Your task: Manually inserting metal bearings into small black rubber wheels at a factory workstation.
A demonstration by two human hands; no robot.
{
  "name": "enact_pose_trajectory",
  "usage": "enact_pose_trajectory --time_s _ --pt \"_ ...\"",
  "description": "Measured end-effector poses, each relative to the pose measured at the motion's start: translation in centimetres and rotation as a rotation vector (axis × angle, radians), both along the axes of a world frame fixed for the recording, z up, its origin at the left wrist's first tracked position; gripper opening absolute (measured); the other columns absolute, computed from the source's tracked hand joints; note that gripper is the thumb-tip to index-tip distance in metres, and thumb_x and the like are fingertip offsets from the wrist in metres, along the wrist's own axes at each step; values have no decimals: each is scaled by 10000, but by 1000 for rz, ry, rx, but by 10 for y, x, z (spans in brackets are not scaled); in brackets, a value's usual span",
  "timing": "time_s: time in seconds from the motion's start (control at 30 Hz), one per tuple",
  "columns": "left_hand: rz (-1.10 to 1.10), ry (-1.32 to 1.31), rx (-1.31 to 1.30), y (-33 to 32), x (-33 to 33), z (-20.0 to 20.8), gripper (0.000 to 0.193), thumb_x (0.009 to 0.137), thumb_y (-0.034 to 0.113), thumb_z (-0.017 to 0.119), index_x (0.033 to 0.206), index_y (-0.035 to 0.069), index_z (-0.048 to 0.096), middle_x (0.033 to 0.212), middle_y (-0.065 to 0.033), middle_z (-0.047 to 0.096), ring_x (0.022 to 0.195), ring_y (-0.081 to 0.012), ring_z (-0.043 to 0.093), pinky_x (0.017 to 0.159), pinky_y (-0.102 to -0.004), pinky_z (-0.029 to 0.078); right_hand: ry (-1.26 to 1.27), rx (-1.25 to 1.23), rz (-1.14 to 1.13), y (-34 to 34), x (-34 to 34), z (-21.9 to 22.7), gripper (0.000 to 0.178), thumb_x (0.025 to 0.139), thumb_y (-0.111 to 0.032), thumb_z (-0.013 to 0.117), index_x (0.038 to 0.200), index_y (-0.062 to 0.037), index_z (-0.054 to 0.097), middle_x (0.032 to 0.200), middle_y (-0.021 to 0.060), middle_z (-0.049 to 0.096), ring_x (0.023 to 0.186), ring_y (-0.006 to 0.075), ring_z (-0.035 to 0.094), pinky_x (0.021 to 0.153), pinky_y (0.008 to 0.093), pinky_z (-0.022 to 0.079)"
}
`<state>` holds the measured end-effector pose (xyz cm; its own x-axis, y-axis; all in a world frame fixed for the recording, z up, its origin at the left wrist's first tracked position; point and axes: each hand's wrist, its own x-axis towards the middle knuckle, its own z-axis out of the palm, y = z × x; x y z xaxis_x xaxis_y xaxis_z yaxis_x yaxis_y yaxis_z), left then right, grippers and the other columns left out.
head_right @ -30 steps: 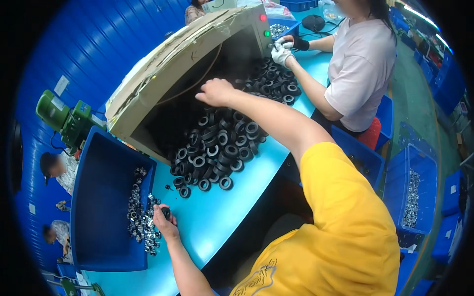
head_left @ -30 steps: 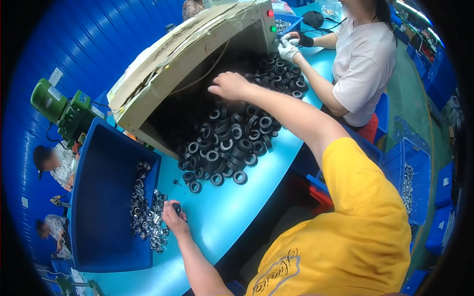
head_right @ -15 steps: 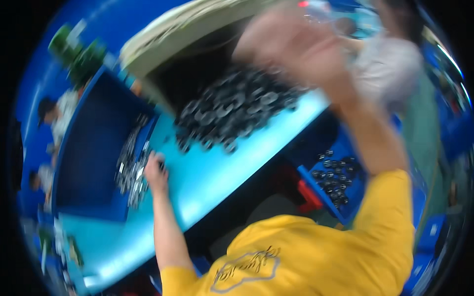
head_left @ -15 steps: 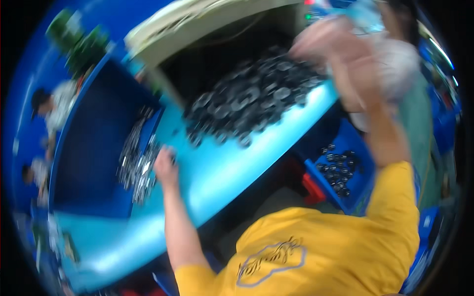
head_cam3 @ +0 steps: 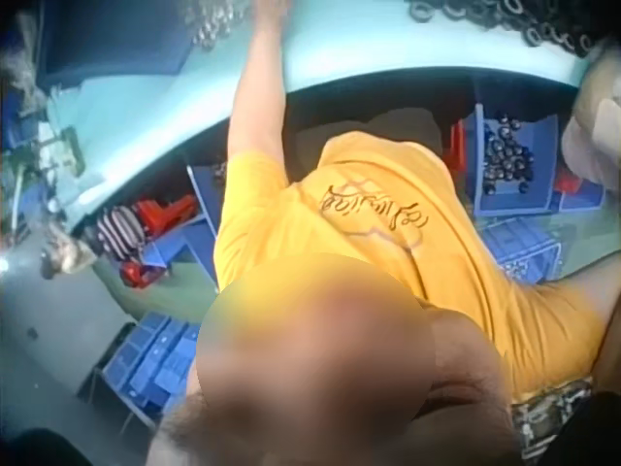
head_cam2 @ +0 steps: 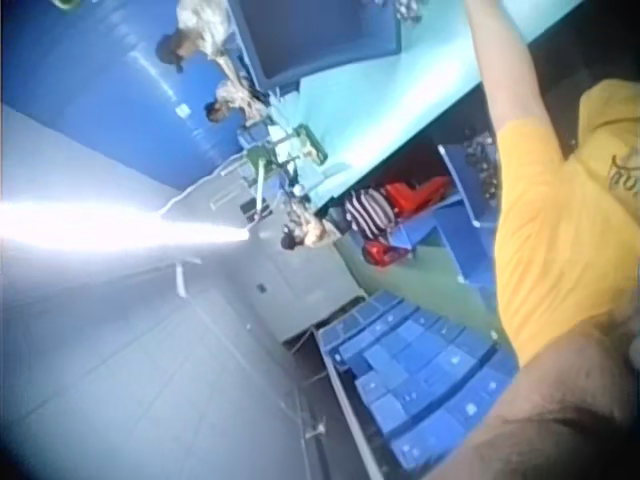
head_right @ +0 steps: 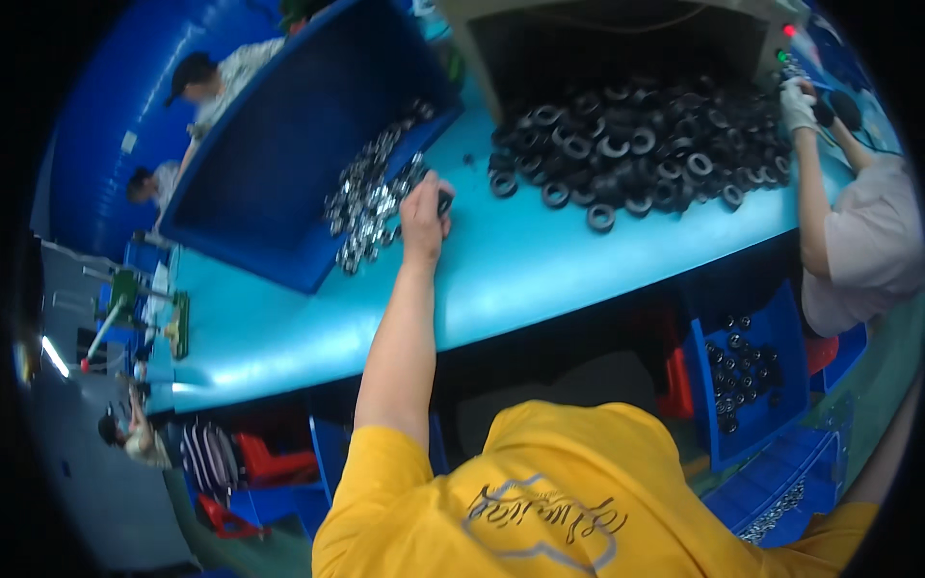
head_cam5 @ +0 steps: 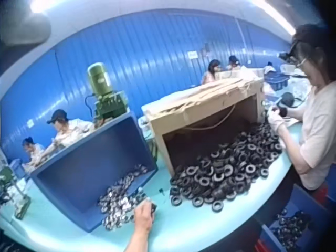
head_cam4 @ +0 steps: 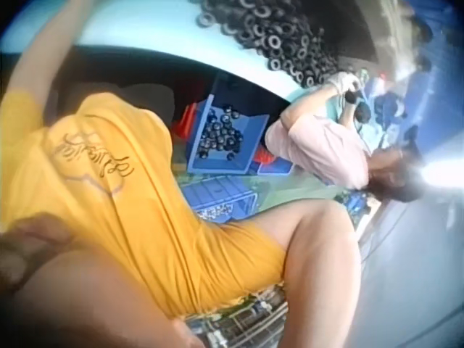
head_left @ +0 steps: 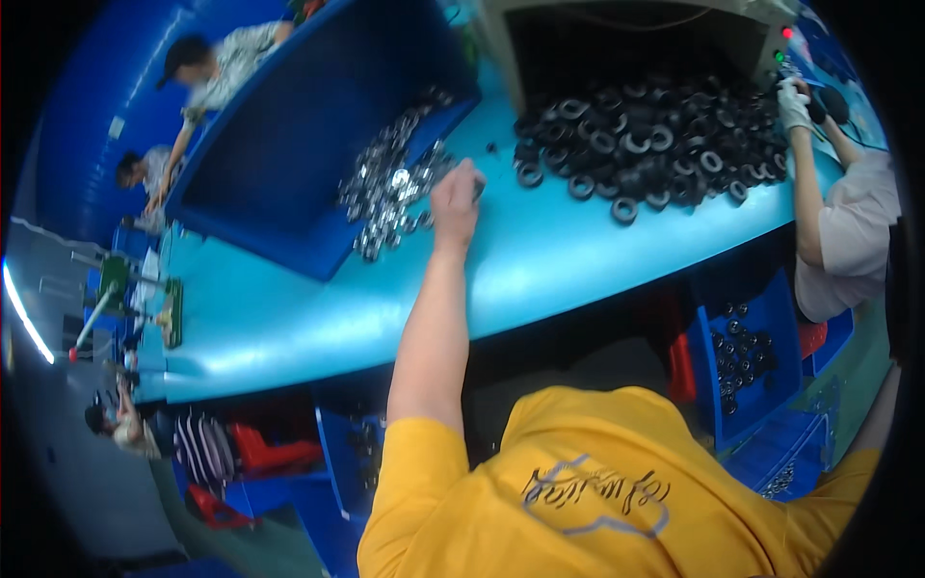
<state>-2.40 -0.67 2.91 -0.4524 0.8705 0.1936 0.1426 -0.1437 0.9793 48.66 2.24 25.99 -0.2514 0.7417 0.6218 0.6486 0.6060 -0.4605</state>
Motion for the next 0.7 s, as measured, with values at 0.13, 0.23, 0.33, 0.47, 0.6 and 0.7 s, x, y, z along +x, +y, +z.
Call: enact_pose_trajectory --time_s 0.13,0.23,0.33,0.47,0.6,0.7 --pt "-94 -14 -5 29 15 -7 471 1097 434 546 873 47 693 644 15 522 502 -80 440 459 -259 322 -6 51 -177 -44 34 28 132 899 -197 787 874 -68 779 858 72 721 811 202 707 733 346 548" --pt "-116 -50 -11 39 17 -16 470 1102 432 534 870 50 682 632 15 510 483 -79 436 442 -253 317 0 56 -280 -74 51 45 128 902 -193 783 883 -67 779 865 71 720 817 201 705 738 345 547" --pt "-43 -11 -10 17 -2 -6 470 1107 430 523 868 54 671 619 15 497 463 -77 431 425 -247 311 78 43 -282 -78 73 40 124 905 -189 778 892 -66 778 873 71 718 823 200 703 743 344 546" --pt "-109 -74 24 37 9 -24 470 1114 427 508 864 59 657 603 15 481 438 -76 425 402 -239 304 61 59 -375 -119 82 61 119 909 -183 772 904 -65 777 882 70 717 831 198 700 750 344 544" --pt "-46 -58 45 21 -4 -27 484 1113 446 505 860 62 656 605 15 476 431 -78 421 397 -242 303 78 50 -299 -121 81 61 115 914 -178 766 916 -63 776 892 69 715 840 197 697 757 343 542" --pt "-46 -30 53 29 5 -20 491 1113 454 503 860 62 656 619 14 479 439 -79 423 402 -247 302 57 58 -258 -129 75 72 113 917 -174 762 925 -62 775 899 68 714 846 196 695 762 342 541"
